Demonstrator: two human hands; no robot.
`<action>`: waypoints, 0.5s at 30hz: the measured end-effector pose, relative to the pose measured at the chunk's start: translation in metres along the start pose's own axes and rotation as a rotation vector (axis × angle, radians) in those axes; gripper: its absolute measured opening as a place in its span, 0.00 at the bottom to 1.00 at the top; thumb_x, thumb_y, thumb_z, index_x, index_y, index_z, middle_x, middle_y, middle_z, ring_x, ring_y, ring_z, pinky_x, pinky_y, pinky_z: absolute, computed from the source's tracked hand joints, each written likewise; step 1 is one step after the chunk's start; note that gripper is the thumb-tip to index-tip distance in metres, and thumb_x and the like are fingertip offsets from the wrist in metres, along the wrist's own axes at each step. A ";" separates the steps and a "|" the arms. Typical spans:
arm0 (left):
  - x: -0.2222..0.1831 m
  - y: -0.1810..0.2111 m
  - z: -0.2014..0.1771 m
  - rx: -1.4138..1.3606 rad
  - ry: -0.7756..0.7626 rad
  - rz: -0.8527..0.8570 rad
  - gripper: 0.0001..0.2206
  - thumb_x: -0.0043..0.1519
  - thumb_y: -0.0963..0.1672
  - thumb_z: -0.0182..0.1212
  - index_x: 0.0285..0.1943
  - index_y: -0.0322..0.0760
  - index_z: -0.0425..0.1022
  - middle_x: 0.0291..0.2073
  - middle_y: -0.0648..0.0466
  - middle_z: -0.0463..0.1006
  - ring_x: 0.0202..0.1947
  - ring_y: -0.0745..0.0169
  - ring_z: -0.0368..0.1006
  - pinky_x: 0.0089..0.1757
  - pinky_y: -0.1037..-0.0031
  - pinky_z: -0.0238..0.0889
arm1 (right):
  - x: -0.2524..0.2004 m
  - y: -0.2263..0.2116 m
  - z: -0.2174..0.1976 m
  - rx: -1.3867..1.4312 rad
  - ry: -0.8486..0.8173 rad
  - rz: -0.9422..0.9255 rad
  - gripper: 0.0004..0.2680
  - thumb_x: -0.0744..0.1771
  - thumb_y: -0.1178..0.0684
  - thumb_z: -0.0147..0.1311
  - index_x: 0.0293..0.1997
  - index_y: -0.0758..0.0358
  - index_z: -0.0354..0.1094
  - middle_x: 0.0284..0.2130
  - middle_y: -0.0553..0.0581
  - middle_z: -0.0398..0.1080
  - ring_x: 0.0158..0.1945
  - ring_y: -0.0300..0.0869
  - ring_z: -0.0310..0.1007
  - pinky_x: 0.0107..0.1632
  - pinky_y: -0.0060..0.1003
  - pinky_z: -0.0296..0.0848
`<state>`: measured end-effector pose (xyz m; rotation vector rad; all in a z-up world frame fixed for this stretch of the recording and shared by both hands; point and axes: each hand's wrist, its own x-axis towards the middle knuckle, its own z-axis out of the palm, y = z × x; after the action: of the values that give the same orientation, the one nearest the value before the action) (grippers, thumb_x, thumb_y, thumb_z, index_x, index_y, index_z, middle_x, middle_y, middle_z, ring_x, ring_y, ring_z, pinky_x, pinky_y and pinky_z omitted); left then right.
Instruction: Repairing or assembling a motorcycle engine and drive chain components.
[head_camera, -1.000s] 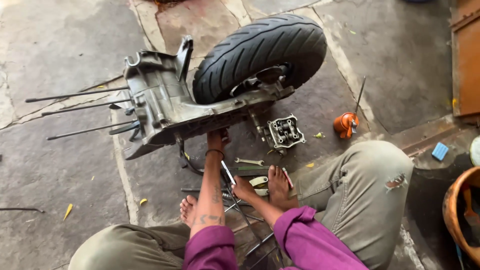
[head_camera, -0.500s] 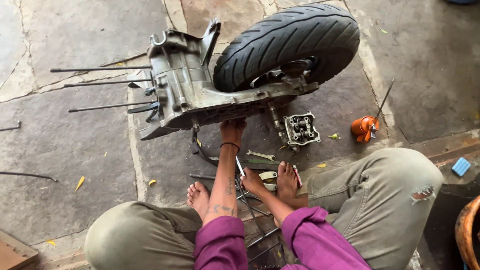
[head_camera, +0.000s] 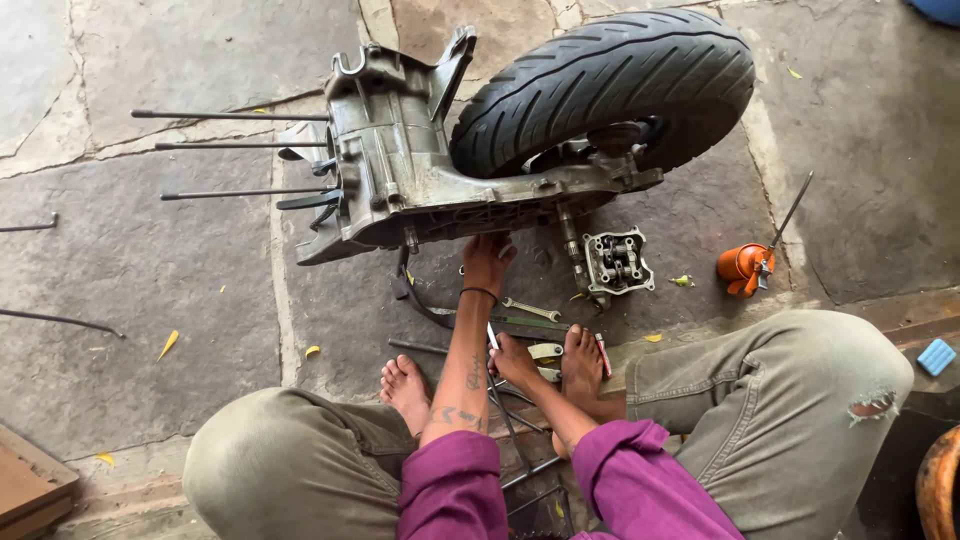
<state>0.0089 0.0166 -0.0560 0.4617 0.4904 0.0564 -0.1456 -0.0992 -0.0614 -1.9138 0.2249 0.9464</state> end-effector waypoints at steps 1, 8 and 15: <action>0.012 -0.006 -0.008 0.059 0.006 -0.021 0.07 0.69 0.44 0.57 0.48 0.34 0.74 0.38 0.50 0.78 0.38 0.57 0.74 0.37 0.63 0.70 | 0.000 -0.001 0.000 -0.026 -0.002 -0.007 0.05 0.69 0.58 0.47 0.46 0.67 0.66 0.25 0.57 0.75 0.27 0.41 0.77 0.31 0.37 0.74; 0.016 -0.001 -0.005 0.257 0.076 -0.073 0.11 0.69 0.47 0.53 0.42 0.34 0.71 0.36 0.46 0.75 0.33 0.54 0.74 0.31 0.64 0.66 | -0.004 -0.006 -0.003 -0.046 -0.021 0.009 0.06 0.69 0.57 0.45 0.47 0.66 0.65 0.28 0.58 0.75 0.29 0.42 0.78 0.33 0.38 0.75; -0.021 0.009 0.020 0.056 0.007 0.044 0.08 0.68 0.45 0.54 0.51 0.39 0.73 0.45 0.51 0.78 0.40 0.60 0.76 0.40 0.64 0.71 | -0.010 -0.012 -0.004 -0.098 -0.028 -0.015 0.06 0.69 0.58 0.46 0.49 0.66 0.64 0.28 0.57 0.76 0.31 0.42 0.79 0.32 0.38 0.75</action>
<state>0.0003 0.0132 -0.0276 0.5270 0.4896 0.0863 -0.1439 -0.0984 -0.0453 -1.9873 0.1501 0.9902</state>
